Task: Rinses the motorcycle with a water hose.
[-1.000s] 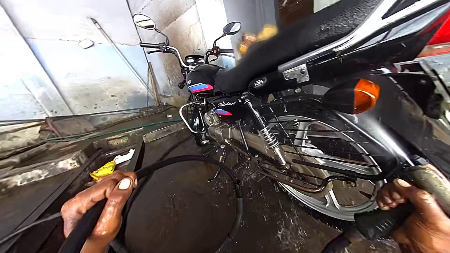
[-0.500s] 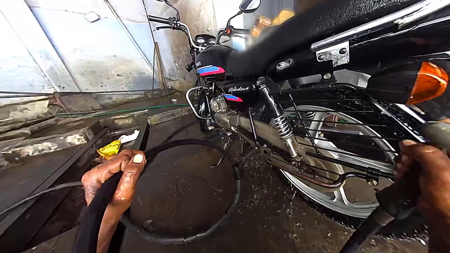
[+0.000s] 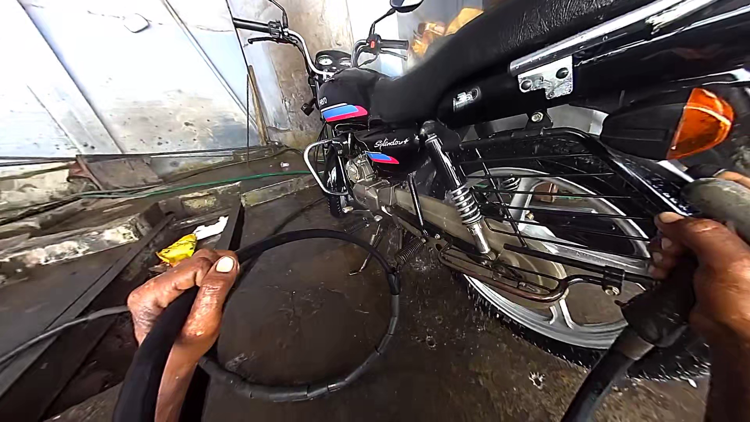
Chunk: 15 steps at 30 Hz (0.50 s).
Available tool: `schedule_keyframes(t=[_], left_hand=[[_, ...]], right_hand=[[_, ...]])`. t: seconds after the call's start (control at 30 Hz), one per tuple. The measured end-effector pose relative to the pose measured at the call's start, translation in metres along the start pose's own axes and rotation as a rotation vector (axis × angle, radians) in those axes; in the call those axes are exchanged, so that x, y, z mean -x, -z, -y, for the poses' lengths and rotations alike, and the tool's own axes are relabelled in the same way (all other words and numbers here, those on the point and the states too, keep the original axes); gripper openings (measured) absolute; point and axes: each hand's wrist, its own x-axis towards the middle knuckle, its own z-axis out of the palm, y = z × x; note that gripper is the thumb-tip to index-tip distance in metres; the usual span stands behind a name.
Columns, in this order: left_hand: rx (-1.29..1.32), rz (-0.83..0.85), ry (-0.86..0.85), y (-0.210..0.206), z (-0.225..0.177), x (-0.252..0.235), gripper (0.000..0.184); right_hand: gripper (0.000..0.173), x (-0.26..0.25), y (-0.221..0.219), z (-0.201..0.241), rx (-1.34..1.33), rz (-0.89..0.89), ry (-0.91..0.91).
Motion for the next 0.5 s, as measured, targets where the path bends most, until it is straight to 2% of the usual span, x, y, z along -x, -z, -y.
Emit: schedule_keyframes(t=[0.3, 0.5], left_hand=[[0.032, 0.028, -0.023, -0.003, -0.004, 0.000, 0.035], [0.050, 0.046, -0.056, -0.007, -0.005, -0.001, 0.036]], right_hand=[[0.037, 0.000, -0.003, 0.008, -0.037, 0.063, -0.055], [0.043, -0.006, -0.002, 0.011, -0.054, 0.092, -0.083]])
